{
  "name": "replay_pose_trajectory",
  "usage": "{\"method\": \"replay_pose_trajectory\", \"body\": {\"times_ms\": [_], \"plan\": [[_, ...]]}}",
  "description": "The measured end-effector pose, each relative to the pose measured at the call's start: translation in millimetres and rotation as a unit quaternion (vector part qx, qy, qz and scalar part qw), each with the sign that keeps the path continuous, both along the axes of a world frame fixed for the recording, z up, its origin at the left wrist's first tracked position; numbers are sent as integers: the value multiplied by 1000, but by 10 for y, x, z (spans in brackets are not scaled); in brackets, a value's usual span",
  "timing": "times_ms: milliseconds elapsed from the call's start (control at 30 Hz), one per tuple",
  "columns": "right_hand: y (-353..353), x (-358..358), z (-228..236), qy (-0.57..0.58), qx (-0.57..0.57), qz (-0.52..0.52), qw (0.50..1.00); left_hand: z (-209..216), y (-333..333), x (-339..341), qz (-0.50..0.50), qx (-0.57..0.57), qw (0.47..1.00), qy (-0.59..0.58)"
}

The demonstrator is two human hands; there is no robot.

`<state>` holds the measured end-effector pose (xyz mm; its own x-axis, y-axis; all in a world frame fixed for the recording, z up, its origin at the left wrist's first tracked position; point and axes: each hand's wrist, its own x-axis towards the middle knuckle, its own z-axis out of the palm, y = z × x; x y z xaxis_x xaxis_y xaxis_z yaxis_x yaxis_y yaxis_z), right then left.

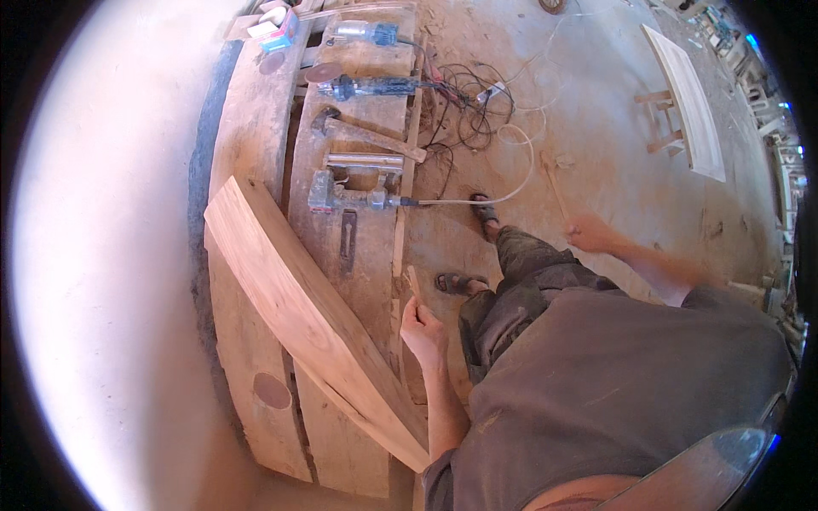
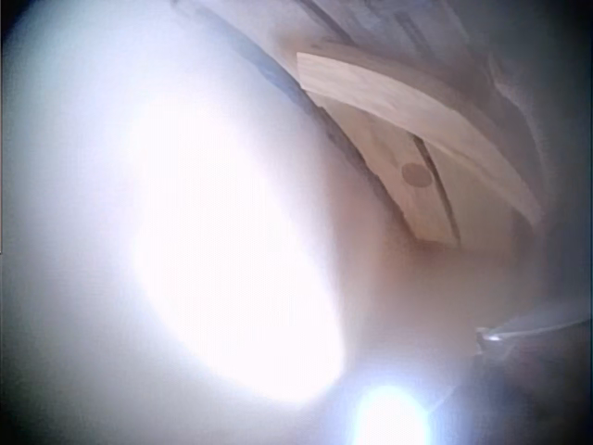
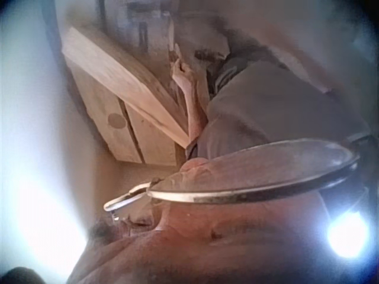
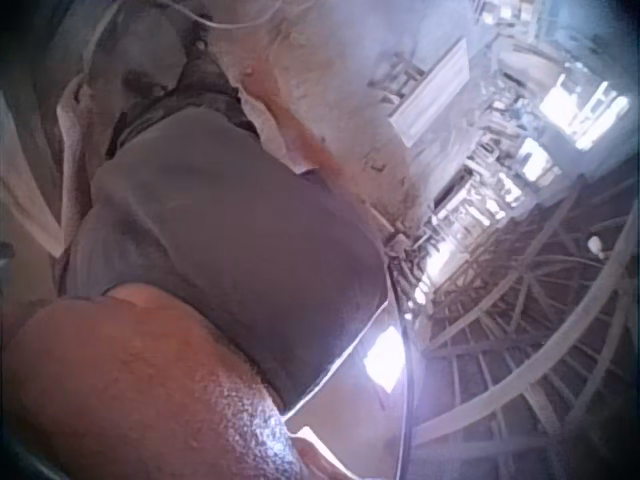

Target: The person picks up a thin wooden strip and places it on a larger wooden board. They use a mallet to tap the strip into a groove on the board. Afterward, they use an angle grinder with a sanding disc to smooth the surface of the strip. Finally, they dip the strip into a bucket of white powder.

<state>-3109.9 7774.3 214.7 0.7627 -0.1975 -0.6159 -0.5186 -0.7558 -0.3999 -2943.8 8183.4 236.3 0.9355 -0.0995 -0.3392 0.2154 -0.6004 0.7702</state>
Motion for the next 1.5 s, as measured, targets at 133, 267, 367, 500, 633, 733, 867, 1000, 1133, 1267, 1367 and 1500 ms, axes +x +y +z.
{"method": "replay_pose_trajectory", "body": {"times_ms": [133,267,367,500,633,733,867,1000,1133,1267,1367,1500], "plan": [[452,-811,-126,15,-39,-80,996,-79,226,-250,4,-40,998,-37],[310,-640,-48,-26,-21,100,994,2,268,-369,7,-22,999,-34],[-8,-517,199,-77,18,6,997,331,-227,-426,-5,-62,998,-17],[-569,-996,204,-237,86,-131,959,652,-1550,-733,-105,-41,993,42],[-1250,-1235,997,-242,190,-265,914,504,-3000,-965,-313,-10,950,-2],[-1671,-1588,1248,-320,194,-375,848,804,-4336,-1428,-456,-81,886,16],[-2136,-2324,1458,-295,164,-513,790,1217,-5552,-1918,-702,-26,703,-111],[-2468,-2851,1391,-329,74,-616,712,1136,-6367,-2166,-776,-81,621,-77],[-2533,-3458,1564,-318,43,-766,557,1010,-7214,-2482,-832,-120,542,-3],[-2453,-3915,1796,-317,83,-845,423,969,-8040,-3289,-885,-188,423,50],[-2524,-4176,1734,-341,4,-869,357,1087,-8570,-3990,-907,-241,342,41],[-2899,-4602,1479,-380,40,-897,222,962,-9192,-4904,-904,-269,328,54]]}}
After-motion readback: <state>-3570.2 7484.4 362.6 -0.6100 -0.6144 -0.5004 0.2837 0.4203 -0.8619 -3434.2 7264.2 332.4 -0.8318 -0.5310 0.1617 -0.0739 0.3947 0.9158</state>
